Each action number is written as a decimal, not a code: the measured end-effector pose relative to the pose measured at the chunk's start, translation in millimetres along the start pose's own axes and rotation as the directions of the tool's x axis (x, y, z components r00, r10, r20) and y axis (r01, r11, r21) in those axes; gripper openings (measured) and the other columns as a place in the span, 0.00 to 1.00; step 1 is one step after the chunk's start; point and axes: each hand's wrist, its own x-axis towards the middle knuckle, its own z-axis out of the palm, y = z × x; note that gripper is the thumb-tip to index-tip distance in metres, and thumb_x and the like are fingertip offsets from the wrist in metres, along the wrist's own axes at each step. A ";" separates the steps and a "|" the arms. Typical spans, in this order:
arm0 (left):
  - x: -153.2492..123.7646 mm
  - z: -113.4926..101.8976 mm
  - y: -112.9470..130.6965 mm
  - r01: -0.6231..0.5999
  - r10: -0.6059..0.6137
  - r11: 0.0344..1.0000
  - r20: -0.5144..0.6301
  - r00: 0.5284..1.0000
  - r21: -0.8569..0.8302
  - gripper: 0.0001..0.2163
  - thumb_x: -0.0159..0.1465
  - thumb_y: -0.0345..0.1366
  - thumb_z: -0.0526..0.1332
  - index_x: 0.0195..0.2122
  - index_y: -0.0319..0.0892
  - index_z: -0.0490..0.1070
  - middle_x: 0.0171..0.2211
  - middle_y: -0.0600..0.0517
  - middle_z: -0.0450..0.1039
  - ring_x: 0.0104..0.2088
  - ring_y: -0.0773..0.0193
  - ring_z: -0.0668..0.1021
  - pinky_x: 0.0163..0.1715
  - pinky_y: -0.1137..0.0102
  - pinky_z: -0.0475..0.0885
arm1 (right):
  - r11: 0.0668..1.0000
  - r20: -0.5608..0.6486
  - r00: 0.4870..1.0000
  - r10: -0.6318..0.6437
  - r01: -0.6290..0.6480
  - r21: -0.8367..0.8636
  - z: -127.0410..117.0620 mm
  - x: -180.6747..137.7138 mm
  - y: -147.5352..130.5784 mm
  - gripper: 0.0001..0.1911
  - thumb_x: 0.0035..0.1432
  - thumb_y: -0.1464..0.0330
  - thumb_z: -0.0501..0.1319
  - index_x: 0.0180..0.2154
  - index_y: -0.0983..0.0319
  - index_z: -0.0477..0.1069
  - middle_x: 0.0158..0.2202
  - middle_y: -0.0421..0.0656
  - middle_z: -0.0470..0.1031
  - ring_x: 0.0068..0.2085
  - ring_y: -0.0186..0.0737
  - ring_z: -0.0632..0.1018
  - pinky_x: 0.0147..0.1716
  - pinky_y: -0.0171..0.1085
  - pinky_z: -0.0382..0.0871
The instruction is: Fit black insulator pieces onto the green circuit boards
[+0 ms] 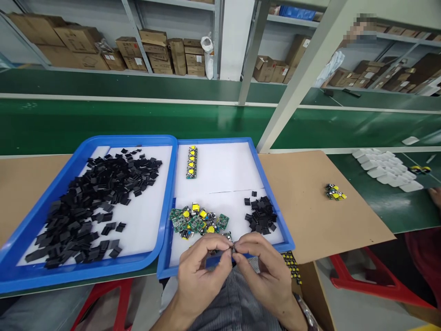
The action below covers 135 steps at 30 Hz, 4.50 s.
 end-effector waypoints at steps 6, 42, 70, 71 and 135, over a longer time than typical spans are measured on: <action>-0.1 1.0 1.3 -0.058 0.058 0.998 -0.003 0.998 0.028 0.12 0.64 0.20 0.64 0.41 0.46 0.75 0.37 0.53 0.82 0.39 0.62 0.84 0.42 0.67 0.82 | 0.996 0.120 0.990 -0.073 0.079 -0.044 -6.1 -1.0 1.9 0.15 0.67 0.81 0.58 0.48 0.59 0.73 0.41 0.47 0.77 0.42 0.44 0.78 0.43 0.44 0.75; -5.0 -16.2 -2.8 -0.087 0.078 0.995 0.179 0.981 0.046 0.15 0.65 0.20 0.65 0.46 0.47 0.79 0.39 0.54 0.84 0.40 0.66 0.85 0.44 0.74 0.81 | 0.968 0.250 0.964 0.094 -0.146 0.202 -20.9 7.3 6.8 0.11 0.61 0.79 0.65 0.42 0.61 0.82 0.35 0.45 0.81 0.36 0.39 0.81 0.38 0.37 0.76; -11.8 -22.9 0.7 -0.248 0.218 0.967 0.309 0.926 0.059 0.16 0.65 0.16 0.62 0.48 0.42 0.77 0.41 0.49 0.82 0.41 0.63 0.85 0.44 0.71 0.82 | 0.996 0.322 0.944 -0.073 0.054 0.067 -26.4 4.2 2.7 0.12 0.66 0.79 0.61 0.47 0.62 0.77 0.40 0.49 0.80 0.42 0.44 0.81 0.41 0.43 0.80; -11.5 -23.9 -0.3 -0.237 0.209 0.970 0.327 0.921 0.047 0.16 0.66 0.17 0.62 0.48 0.42 0.77 0.41 0.49 0.82 0.40 0.63 0.85 0.44 0.71 0.82 | 0.996 0.346 0.935 -0.080 0.061 0.066 -28.1 4.3 2.0 0.12 0.67 0.79 0.60 0.47 0.62 0.76 0.40 0.49 0.80 0.42 0.44 0.81 0.42 0.43 0.80; -31.0 16.9 -3.4 0.052 -0.032 0.988 -0.134 0.990 0.148 0.12 0.64 0.25 0.69 0.44 0.51 0.83 0.39 0.58 0.86 0.36 0.69 0.86 0.43 0.79 0.81 | 0.925 -0.076 0.961 -0.264 0.230 -0.302 13.5 -39.2 18.2 0.24 0.64 0.85 0.60 0.59 0.67 0.73 0.47 0.56 0.83 0.50 0.47 0.84 0.48 0.42 0.85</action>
